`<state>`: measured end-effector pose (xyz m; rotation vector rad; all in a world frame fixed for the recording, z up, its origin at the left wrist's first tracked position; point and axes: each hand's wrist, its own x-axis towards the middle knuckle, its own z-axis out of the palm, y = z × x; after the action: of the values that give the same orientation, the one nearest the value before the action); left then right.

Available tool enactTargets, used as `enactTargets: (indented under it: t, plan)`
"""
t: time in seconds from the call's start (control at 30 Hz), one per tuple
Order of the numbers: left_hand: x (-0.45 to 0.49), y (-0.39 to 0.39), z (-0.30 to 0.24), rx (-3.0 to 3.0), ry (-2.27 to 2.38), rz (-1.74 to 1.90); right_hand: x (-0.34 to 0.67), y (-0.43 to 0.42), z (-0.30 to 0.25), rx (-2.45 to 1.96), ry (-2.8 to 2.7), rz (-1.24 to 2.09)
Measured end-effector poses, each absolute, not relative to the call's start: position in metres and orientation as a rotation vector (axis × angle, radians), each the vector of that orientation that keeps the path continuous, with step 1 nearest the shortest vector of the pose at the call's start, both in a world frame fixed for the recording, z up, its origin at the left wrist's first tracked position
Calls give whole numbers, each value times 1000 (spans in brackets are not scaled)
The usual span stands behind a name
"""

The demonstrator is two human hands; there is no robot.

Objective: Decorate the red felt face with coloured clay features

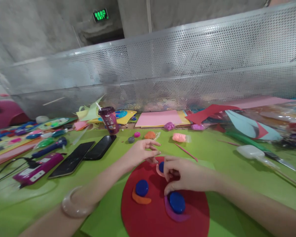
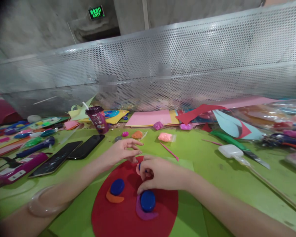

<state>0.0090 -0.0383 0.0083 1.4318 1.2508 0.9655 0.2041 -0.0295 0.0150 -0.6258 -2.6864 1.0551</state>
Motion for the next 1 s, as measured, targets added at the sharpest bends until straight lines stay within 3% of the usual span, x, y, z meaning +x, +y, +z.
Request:
enactTargets:
  t: [1.0]
  plan:
    - [9, -40, 12, 1441, 1281, 939, 204, -30, 14, -642, -2668, 1034]
